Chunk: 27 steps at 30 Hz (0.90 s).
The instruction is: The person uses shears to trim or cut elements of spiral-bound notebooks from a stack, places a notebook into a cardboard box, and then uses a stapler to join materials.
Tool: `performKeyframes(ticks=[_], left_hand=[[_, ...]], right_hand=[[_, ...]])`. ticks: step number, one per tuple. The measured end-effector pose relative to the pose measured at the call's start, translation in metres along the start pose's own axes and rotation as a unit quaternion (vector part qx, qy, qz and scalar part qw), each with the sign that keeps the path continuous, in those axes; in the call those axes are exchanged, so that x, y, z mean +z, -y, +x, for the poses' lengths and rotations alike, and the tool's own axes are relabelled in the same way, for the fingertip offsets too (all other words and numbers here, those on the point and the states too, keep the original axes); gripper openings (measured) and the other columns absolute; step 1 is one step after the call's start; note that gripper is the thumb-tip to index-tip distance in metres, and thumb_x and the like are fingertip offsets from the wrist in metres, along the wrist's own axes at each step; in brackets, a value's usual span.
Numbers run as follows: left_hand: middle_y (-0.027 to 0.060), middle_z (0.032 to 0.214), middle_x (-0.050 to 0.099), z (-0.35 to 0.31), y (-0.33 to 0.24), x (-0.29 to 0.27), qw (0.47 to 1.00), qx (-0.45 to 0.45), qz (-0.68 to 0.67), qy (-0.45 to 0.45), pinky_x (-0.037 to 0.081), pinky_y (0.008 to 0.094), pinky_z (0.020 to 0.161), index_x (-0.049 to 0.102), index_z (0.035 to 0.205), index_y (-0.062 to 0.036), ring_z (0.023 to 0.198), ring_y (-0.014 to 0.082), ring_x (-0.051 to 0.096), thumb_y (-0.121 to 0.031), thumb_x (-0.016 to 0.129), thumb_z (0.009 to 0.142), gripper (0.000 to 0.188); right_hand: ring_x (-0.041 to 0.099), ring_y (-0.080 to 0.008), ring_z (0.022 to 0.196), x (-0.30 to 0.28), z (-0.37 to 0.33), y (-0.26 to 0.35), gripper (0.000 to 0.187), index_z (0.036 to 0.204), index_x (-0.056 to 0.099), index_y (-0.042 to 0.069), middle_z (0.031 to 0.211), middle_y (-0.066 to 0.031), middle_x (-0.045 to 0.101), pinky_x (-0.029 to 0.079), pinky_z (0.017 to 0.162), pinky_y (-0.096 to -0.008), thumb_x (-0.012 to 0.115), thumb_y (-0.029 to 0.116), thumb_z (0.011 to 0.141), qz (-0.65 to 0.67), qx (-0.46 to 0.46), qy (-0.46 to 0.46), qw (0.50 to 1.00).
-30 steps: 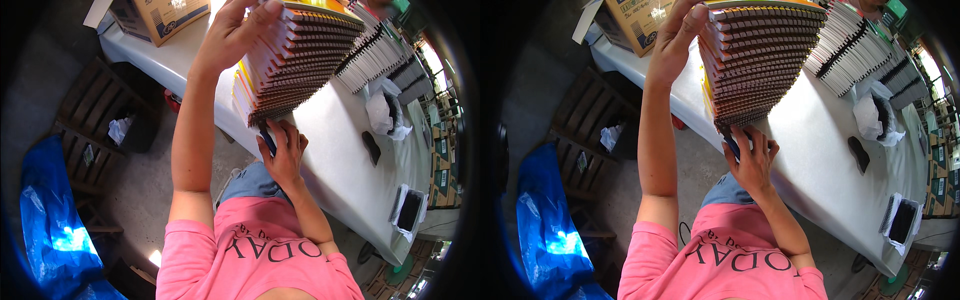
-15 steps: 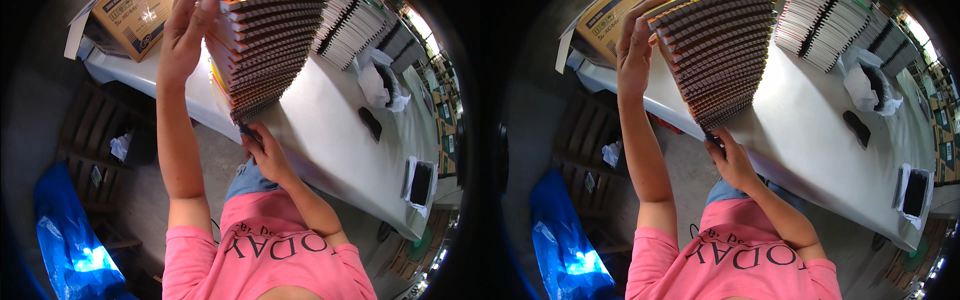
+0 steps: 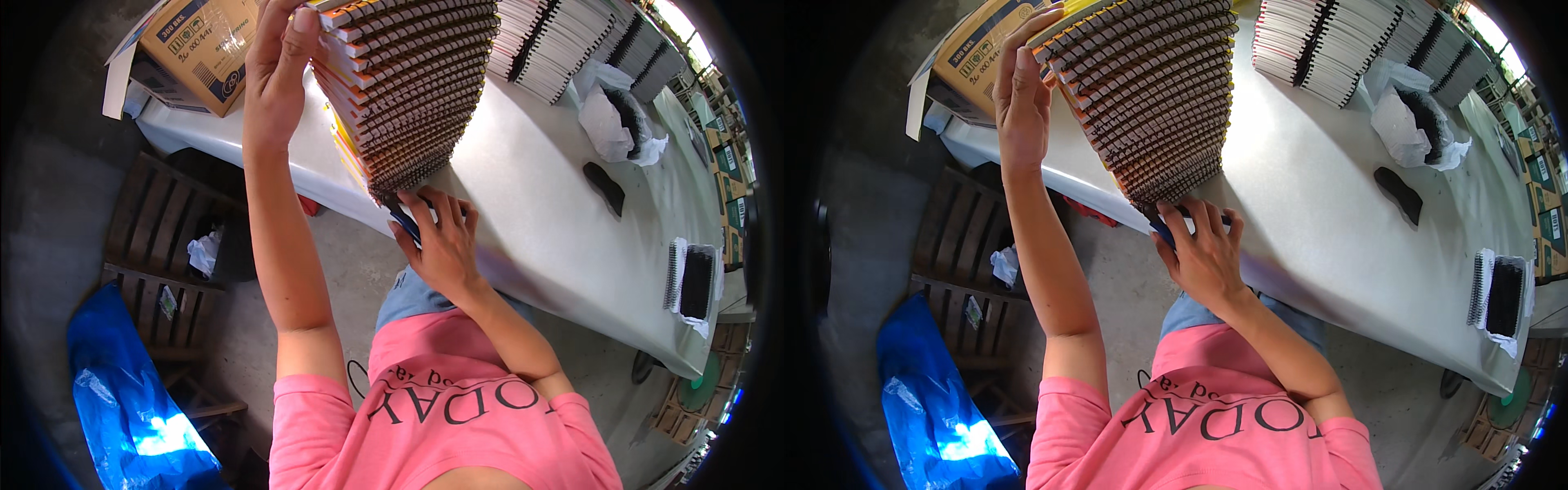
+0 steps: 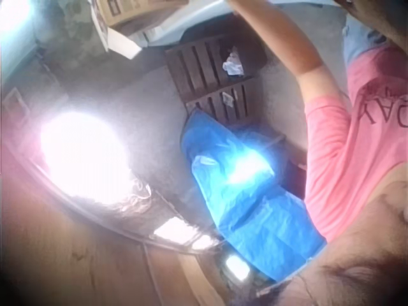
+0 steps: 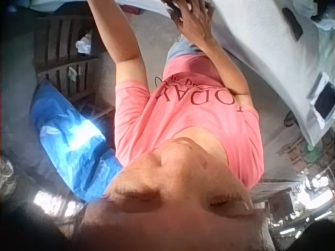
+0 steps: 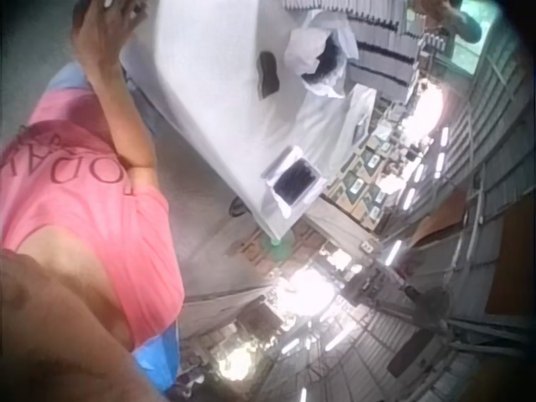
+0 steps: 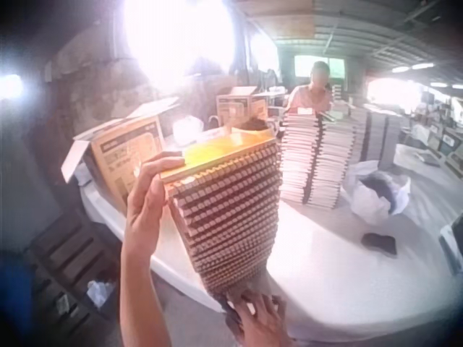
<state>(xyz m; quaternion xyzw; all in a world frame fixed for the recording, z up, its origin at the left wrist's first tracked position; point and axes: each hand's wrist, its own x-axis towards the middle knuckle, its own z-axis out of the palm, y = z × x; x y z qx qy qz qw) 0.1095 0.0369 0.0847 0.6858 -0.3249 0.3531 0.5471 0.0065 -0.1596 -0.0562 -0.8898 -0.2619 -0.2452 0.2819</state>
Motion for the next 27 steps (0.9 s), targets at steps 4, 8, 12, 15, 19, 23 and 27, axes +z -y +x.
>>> performKeyframes(ticks=[4,8,12,15,19,23,27], left_hand=[[0.0077,0.123,0.049,0.000,-0.003,0.000,1.000,-0.010,-0.006,0.001,0.038,0.0290,0.094,0.054,0.116,-0.0015,0.110,0.0159,0.049,-0.037,0.043,0.098,0.042],[0.0073,0.123,0.049,0.000,-0.002,-0.002,1.000,-0.020,-0.019,0.000,0.038,0.0285,0.094,0.054,0.118,-0.0028,0.112,0.0160,0.049,-0.042,0.045,0.096,0.046],[0.0065,0.129,0.051,-0.003,0.006,-0.004,0.995,-0.065,-0.073,-0.025,0.041,0.0306,0.095,0.051,0.125,-0.0071,0.117,0.0165,0.050,-0.030,0.037,0.100,0.036],[0.0077,0.132,0.050,-0.004,0.008,-0.007,0.995,-0.075,-0.066,-0.028,0.042,0.0317,0.096,0.047,0.127,-0.0061,0.117,0.0172,0.050,-0.029,0.036,0.101,0.037],[0.0089,0.132,0.050,-0.003,0.007,-0.005,0.996,-0.051,-0.075,-0.017,0.041,0.0332,0.099,0.047,0.127,-0.0051,0.120,0.0185,0.048,-0.030,0.037,0.100,0.037],[0.0100,0.132,0.049,-0.001,0.004,-0.004,0.997,-0.044,-0.063,-0.022,0.040,0.0331,0.100,0.047,0.127,-0.0041,0.121,0.0188,0.047,-0.031,0.037,0.100,0.039],[0.0099,0.133,0.048,-0.001,0.001,-0.003,0.996,-0.052,-0.063,-0.021,0.041,0.0324,0.099,0.047,0.127,-0.0040,0.120,0.0189,0.047,-0.031,0.037,0.100,0.040]], right_hand=[[0.052,-0.0221,0.100,0.000,-0.003,-0.001,0.041,0.116,0.055,0.015,0.109,-0.0068,0.051,0.032,0.086,-0.0464,0.066,0.027,0.079,0.000,0.000,-0.015,1.000],[0.051,-0.0219,0.100,0.001,-0.001,0.000,0.040,0.115,0.055,0.015,0.109,-0.0066,0.052,0.032,0.085,-0.0472,0.066,0.027,0.079,-0.005,-0.012,-0.014,1.000],[0.055,-0.0229,0.094,0.003,-0.001,0.002,0.035,0.113,0.056,0.015,0.105,-0.0072,0.054,0.039,0.075,-0.0432,0.064,0.026,0.081,0.000,0.008,0.044,0.999],[0.058,-0.0257,0.083,0.007,0.000,0.000,0.031,0.110,0.056,0.014,0.099,-0.0083,0.056,0.043,0.068,-0.0413,0.063,0.024,0.083,0.160,0.087,0.094,0.979],[0.058,-0.0290,0.073,-0.014,0.016,0.003,0.027,0.106,0.055,0.012,0.094,-0.0095,0.057,0.045,0.066,-0.0418,0.063,0.024,0.083,0.420,0.309,0.244,0.818],[0.059,-0.0273,0.080,-0.015,0.002,0.011,0.029,0.107,0.056,0.012,0.094,-0.0079,0.056,0.045,0.073,-0.0407,0.064,0.024,0.081,0.084,0.098,0.078,0.989],[0.054,-0.0232,0.099,-0.018,0.001,0.009,0.037,0.113,0.056,0.015,0.104,-0.0062,0.053,0.034,0.090,-0.0503,0.066,0.024,0.078,-0.027,0.022,0.019,0.999]])
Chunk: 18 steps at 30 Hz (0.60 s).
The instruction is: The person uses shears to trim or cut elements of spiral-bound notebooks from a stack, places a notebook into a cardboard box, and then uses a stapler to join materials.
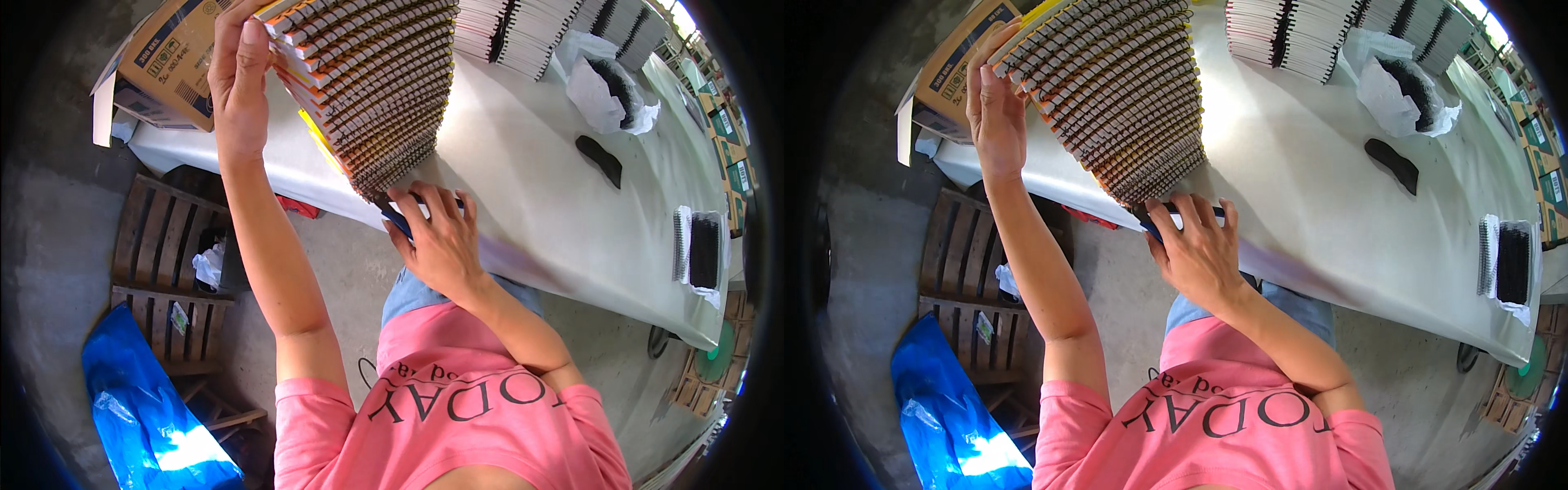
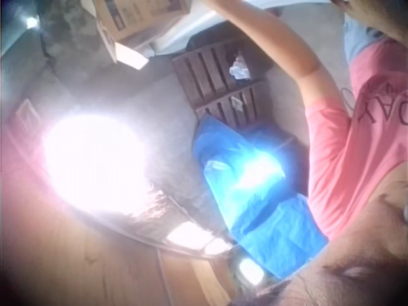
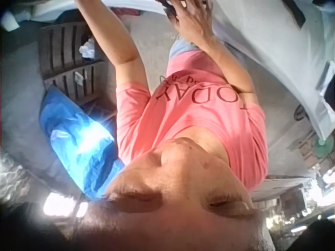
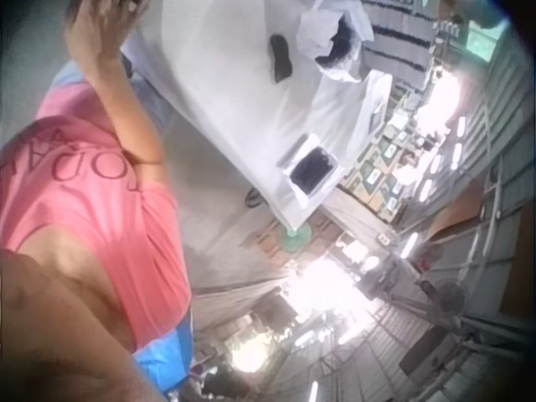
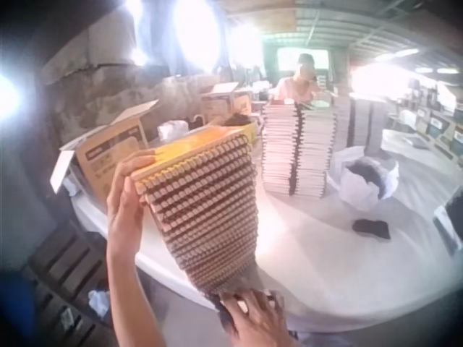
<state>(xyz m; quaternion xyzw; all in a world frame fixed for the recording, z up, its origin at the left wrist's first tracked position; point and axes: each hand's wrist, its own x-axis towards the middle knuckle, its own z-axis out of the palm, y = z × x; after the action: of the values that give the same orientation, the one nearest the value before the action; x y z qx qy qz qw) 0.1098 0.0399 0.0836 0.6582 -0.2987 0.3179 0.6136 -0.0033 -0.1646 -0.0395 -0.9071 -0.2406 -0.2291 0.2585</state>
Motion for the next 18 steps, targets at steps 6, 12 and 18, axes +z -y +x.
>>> performKeyframes(ticks=[6,12,18], left_hand=[[0.0097,0.135,0.046,0.000,0.000,0.001,1.000,-0.002,-0.001,0.002,0.041,0.0320,0.098,0.045,0.128,-0.0038,0.121,0.0187,0.047,-0.032,0.038,0.100,0.041],[0.0097,0.135,0.045,0.000,0.001,-0.002,1.000,-0.002,-0.005,0.013,0.041,0.0305,0.098,0.045,0.129,-0.0047,0.121,0.0178,0.046,-0.032,0.039,0.100,0.041],[0.0074,0.129,0.050,-0.002,-0.001,-0.003,1.000,-0.018,-0.012,0.003,0.042,0.0270,0.093,0.045,0.129,-0.0060,0.111,0.0131,0.051,-0.031,0.039,0.100,0.039]], right_hand=[[0.053,-0.0235,0.102,0.016,-0.005,-0.005,0.038,0.114,0.056,0.016,0.109,-0.0072,0.052,0.033,0.089,-0.0530,0.066,0.024,0.077,0.011,-0.010,0.001,1.000],[0.053,-0.0234,0.101,0.017,-0.006,-0.007,0.038,0.113,0.056,0.017,0.109,-0.0072,0.052,0.032,0.087,-0.0512,0.067,0.024,0.077,0.021,-0.012,-0.017,1.000],[0.056,-0.0234,0.090,0.023,-0.006,-0.008,0.034,0.112,0.057,0.017,0.107,-0.0068,0.053,0.041,0.072,-0.0433,0.066,0.022,0.079,0.017,-0.008,0.046,0.999]])
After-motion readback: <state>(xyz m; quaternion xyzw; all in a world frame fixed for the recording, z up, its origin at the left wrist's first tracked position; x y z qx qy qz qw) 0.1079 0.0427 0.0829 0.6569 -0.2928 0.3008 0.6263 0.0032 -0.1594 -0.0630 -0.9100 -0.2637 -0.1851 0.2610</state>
